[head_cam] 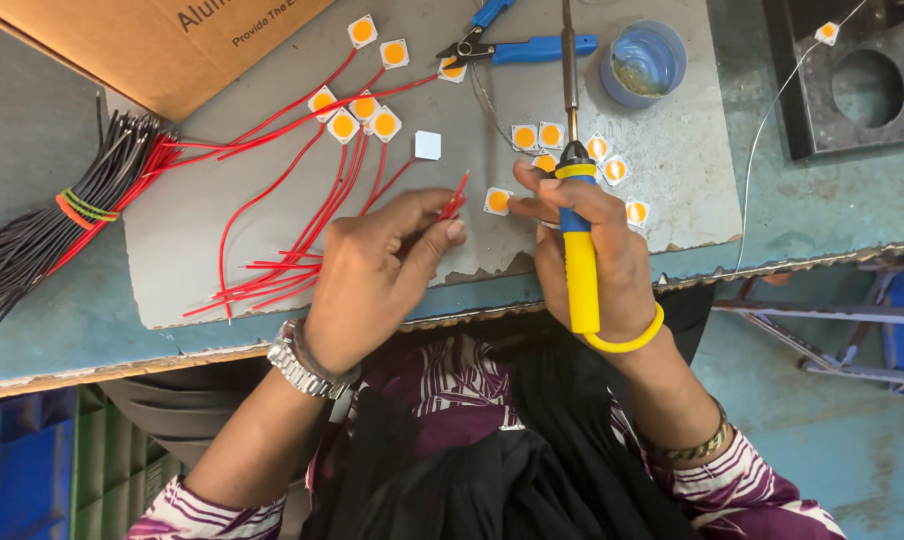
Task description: The person solders red insulated wires onto the contact pads of small LED chip modules on a workbench using a soldering iron, dipping wire ends in flux first and trimming with pliers, placing each finished LED aside as they work through a batch.
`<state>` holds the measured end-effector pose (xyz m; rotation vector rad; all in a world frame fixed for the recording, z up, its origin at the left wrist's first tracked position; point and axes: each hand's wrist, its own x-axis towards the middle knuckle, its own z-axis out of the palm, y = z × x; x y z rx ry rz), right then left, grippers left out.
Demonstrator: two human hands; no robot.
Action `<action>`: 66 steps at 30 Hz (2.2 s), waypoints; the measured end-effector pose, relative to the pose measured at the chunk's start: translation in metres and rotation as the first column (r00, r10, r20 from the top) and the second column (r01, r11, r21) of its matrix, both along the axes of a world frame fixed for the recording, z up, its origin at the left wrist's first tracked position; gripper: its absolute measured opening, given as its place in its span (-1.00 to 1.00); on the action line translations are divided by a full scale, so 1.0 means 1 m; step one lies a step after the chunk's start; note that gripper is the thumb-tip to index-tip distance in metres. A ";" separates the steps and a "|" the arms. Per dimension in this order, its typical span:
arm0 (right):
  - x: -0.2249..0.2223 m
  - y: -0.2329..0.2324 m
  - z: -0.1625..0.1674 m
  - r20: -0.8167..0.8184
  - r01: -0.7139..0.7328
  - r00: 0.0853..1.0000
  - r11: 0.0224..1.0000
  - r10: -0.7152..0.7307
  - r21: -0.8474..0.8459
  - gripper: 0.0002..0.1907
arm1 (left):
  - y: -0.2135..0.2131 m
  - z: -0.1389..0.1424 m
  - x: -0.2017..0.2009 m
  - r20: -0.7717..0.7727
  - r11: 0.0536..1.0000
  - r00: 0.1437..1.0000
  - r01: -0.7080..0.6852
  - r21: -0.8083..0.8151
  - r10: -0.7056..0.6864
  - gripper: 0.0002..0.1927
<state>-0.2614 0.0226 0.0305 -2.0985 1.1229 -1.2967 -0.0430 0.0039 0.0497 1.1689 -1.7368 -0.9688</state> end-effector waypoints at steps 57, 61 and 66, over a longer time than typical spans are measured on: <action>-0.148 0.054 -0.040 0.656 0.276 0.706 0.957 -0.268 0.094 -0.68 | -0.034 -0.021 0.003 0.479 0.837 0.858 0.394 -0.381 -0.186 -0.64; -0.115 0.048 -0.017 0.497 0.259 0.824 0.961 -0.273 0.098 -0.69 | -0.034 -0.021 0.003 0.492 0.841 0.850 0.398 -0.367 -0.188 -0.62; -0.072 0.034 0.016 0.318 0.218 0.917 0.971 -0.239 0.101 -0.68 | -0.034 -0.022 0.004 0.495 0.839 0.849 0.399 -0.369 -0.186 -0.58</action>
